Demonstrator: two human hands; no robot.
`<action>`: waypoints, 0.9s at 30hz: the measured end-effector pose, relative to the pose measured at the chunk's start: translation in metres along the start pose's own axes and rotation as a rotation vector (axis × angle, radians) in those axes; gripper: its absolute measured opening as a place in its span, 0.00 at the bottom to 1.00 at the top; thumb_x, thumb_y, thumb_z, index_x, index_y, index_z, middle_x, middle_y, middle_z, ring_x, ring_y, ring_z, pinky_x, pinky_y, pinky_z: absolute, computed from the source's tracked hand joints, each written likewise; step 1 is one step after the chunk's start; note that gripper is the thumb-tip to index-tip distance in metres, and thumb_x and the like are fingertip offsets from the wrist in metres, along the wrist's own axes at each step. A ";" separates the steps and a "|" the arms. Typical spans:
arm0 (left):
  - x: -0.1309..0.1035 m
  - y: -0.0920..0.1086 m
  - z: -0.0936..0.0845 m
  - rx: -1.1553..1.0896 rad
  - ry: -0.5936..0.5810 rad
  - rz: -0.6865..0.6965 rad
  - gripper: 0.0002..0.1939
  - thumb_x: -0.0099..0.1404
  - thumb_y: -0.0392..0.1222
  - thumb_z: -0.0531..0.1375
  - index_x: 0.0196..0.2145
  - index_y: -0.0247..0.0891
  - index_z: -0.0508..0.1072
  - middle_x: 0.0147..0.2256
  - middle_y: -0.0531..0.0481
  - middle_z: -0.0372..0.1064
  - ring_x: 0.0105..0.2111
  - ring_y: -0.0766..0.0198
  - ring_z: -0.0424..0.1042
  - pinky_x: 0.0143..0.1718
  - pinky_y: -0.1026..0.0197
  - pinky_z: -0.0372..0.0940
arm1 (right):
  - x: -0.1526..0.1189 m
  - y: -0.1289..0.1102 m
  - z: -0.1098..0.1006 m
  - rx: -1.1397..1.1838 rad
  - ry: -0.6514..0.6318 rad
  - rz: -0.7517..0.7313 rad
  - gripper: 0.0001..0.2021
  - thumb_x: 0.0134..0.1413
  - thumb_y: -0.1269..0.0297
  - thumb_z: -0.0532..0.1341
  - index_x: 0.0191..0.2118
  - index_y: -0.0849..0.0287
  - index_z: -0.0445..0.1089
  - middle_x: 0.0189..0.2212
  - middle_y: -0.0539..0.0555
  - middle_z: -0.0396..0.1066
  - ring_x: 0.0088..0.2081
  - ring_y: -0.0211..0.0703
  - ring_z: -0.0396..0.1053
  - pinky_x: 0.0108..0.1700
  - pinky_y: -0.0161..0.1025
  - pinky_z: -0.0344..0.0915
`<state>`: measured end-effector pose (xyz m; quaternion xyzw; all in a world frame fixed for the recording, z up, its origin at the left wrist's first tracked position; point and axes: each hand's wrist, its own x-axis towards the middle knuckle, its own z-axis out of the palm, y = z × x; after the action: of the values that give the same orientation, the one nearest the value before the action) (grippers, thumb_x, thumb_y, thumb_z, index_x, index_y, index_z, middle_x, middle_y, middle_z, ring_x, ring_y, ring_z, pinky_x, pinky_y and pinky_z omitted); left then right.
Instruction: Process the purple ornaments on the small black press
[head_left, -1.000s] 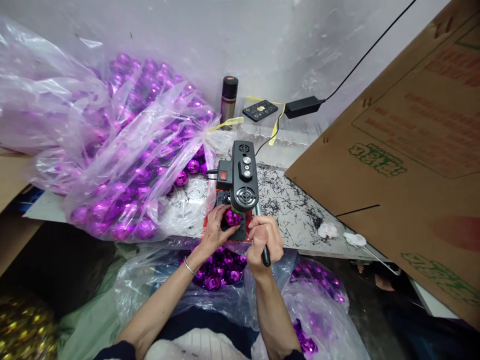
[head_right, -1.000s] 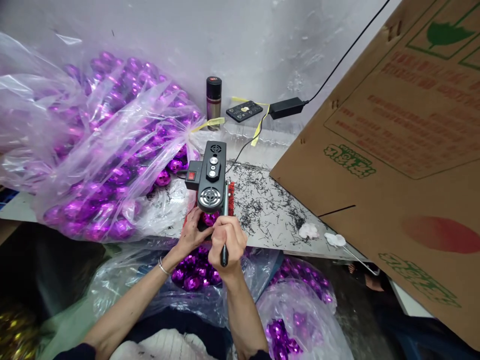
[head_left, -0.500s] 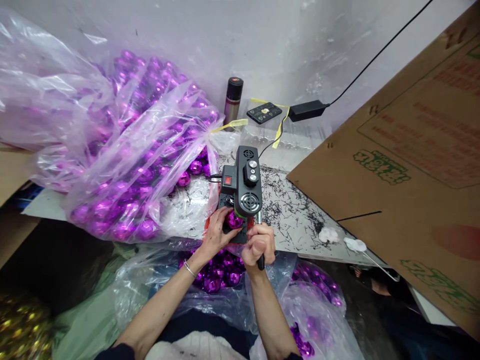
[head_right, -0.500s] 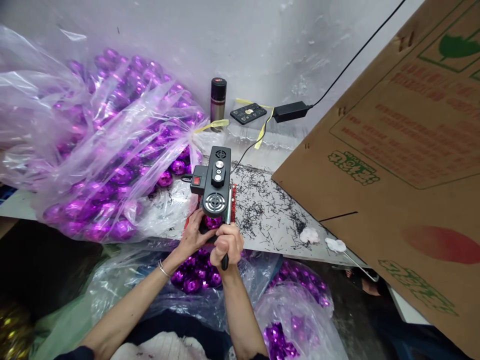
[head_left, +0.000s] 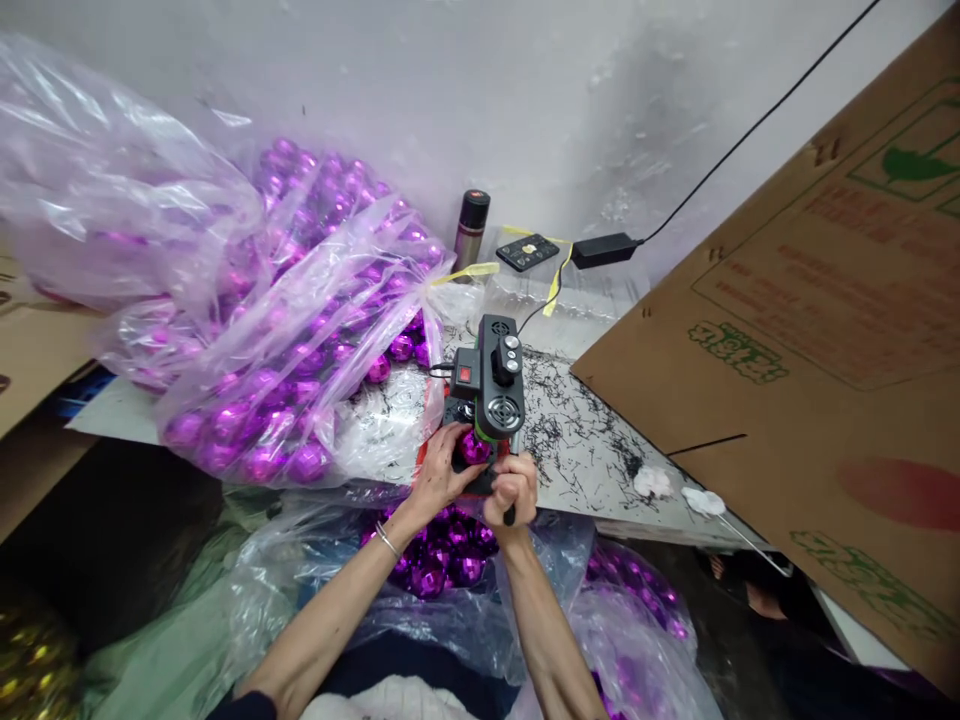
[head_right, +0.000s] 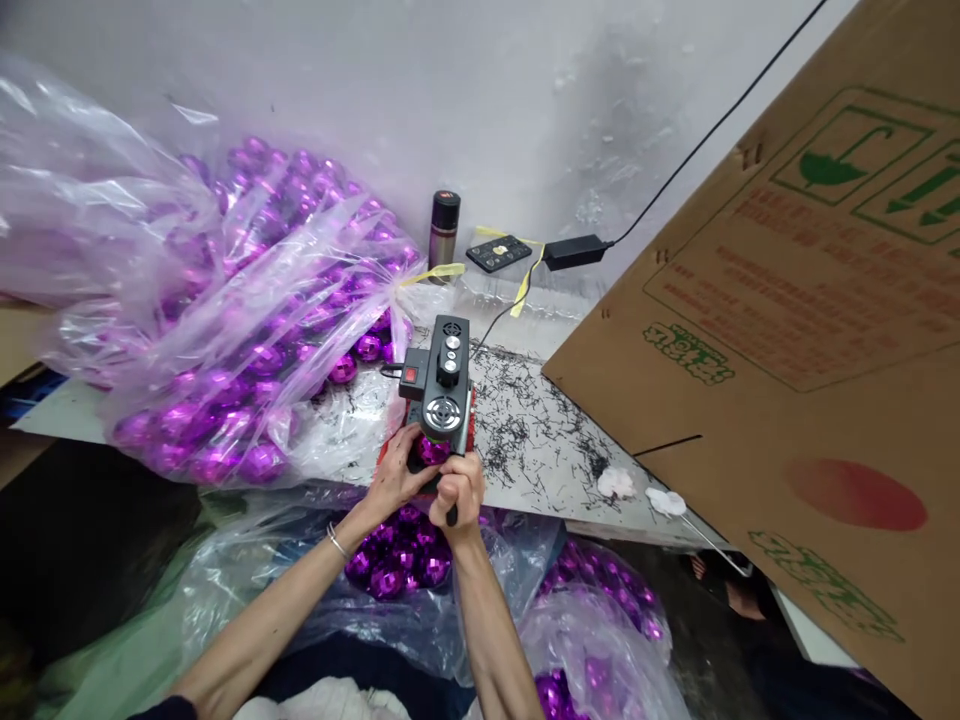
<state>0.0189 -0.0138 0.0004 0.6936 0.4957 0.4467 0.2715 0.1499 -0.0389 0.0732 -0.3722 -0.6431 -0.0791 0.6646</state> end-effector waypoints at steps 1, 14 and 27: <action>0.001 0.000 0.001 -0.007 0.001 0.003 0.30 0.67 0.49 0.74 0.63 0.43 0.72 0.60 0.39 0.77 0.63 0.43 0.77 0.65 0.38 0.72 | 0.004 0.000 -0.001 0.005 -0.005 -0.019 0.20 0.80 0.62 0.49 0.30 0.53 0.62 0.29 0.47 0.67 0.28 0.37 0.65 0.34 0.40 0.64; -0.088 -0.002 -0.055 0.188 -0.041 0.338 0.38 0.72 0.38 0.67 0.75 0.50 0.61 0.66 0.34 0.71 0.67 0.42 0.74 0.66 0.36 0.72 | 0.058 -0.033 -0.015 0.023 -0.027 0.205 0.22 0.77 0.67 0.54 0.25 0.54 0.62 0.24 0.47 0.65 0.28 0.39 0.67 0.31 0.41 0.59; 0.086 -0.023 -0.119 0.533 0.265 -0.236 0.24 0.78 0.47 0.59 0.64 0.31 0.73 0.61 0.24 0.74 0.65 0.30 0.72 0.66 0.30 0.66 | 0.046 -0.030 -0.010 0.019 0.000 0.169 0.21 0.77 0.68 0.54 0.26 0.54 0.62 0.25 0.47 0.65 0.29 0.38 0.68 0.31 0.39 0.61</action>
<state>-0.0878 0.0663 0.0658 0.6137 0.7034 0.3530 0.0631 0.1476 -0.0487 0.1278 -0.4188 -0.6099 -0.0167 0.6725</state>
